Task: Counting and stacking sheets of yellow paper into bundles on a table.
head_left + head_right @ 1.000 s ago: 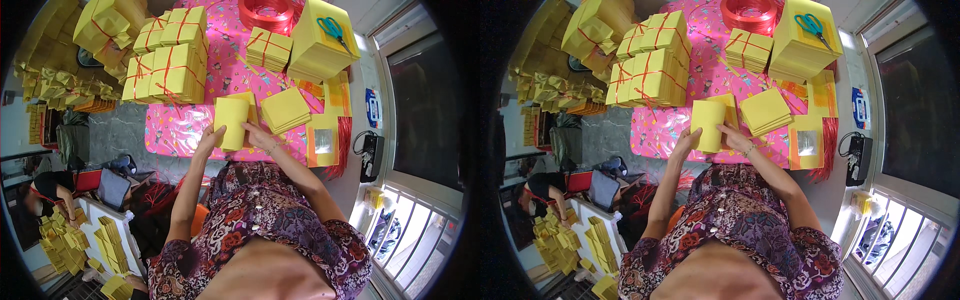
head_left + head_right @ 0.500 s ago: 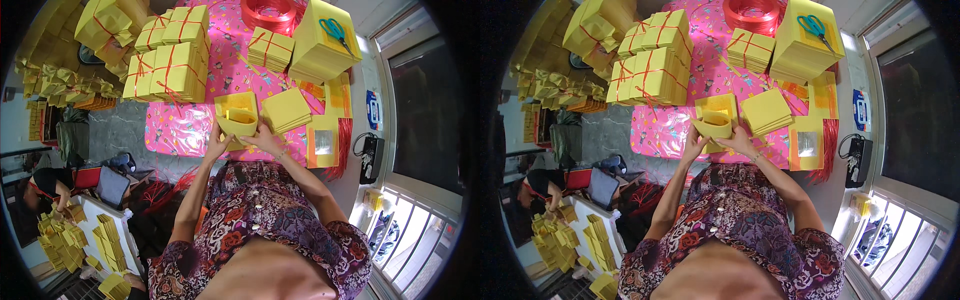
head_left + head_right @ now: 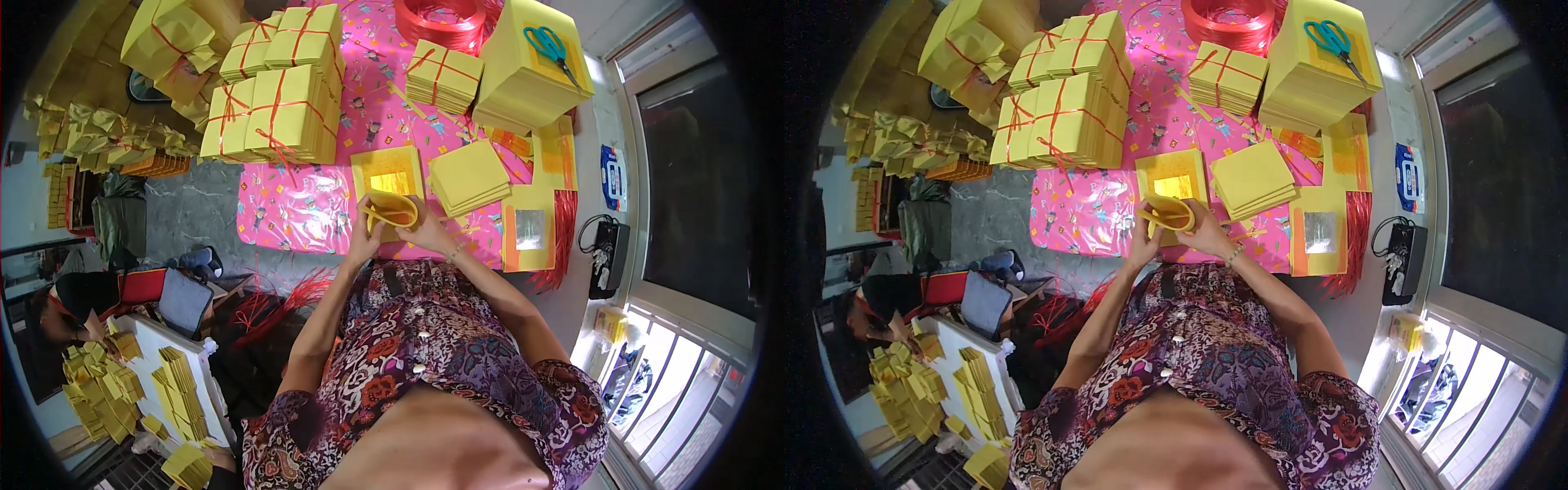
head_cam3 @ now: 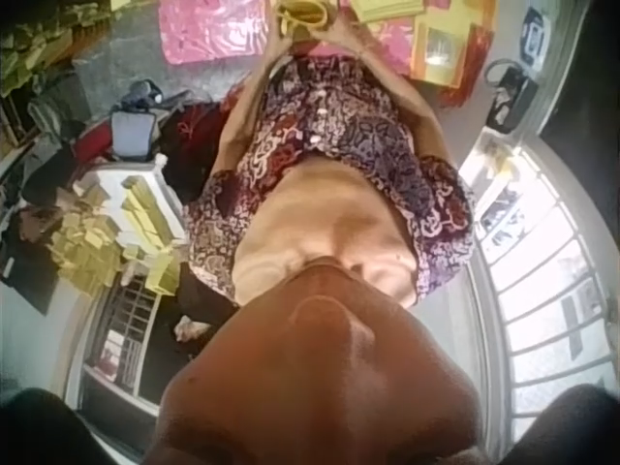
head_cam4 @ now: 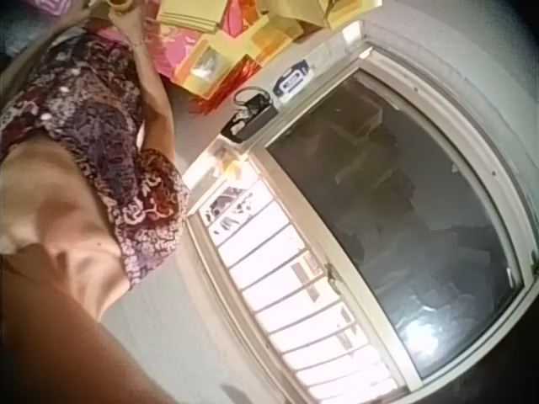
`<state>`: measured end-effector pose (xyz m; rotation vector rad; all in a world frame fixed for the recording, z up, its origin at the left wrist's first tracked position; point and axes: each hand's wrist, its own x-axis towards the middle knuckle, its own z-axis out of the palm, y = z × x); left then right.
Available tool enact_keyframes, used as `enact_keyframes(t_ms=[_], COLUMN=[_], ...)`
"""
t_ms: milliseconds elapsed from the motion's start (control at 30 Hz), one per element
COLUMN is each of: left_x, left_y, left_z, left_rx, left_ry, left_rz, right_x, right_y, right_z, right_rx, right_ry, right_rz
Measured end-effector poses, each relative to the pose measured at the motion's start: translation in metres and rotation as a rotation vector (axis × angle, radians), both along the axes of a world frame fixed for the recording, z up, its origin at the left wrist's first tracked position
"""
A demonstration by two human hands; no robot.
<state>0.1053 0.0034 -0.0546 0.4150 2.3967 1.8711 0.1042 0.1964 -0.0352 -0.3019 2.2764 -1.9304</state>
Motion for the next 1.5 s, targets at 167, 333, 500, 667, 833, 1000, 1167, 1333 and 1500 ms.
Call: enact_keyframes(t_ms=[167,333,500,667,833,1000,1167,1333,1500], left_x=[0.000,-0.001,0.002,-0.006,-0.014,-0.012,-0.011,-0.013,-0.003], left_y=[0.009,0.009,0.012,0.011,0.016,0.025,0.024,0.017,0.014], left_z=[0.007,0.008,-0.003,0.003,0.044,0.089,0.091,0.032,-0.012], left_rx=[-0.051,0.008,-0.025,0.012,0.249,0.331,0.382,0.233,0.280], left_ry=[0.052,-0.047,-0.011,-0.182,-0.263,-0.336,-0.282,-0.329,-0.256], left_rz=[0.032,0.007,0.082,0.056,0.006,0.021,0.008,0.053,0.107], right_x=[-0.001,-0.002,-0.002,-0.006,-0.018,-0.024,-0.027,-0.024,-0.022], right_y=[0.002,0.005,0.009,0.006,0.019,0.025,0.027,0.023,0.020], right_z=[-0.004,0.002,0.002,-0.005,0.014,0.046,0.056,0.047,0.057], right_rx=[0.076,0.168,0.149,0.013,-0.103,-0.192,-0.139,0.034,0.201], right_ry=[0.019,0.168,0.149,-0.008,-0.232,-0.380,-0.218,-0.265,-0.068], right_rz=[0.062,0.036,0.070,0.005,0.132,0.132,0.074,0.120,0.144])
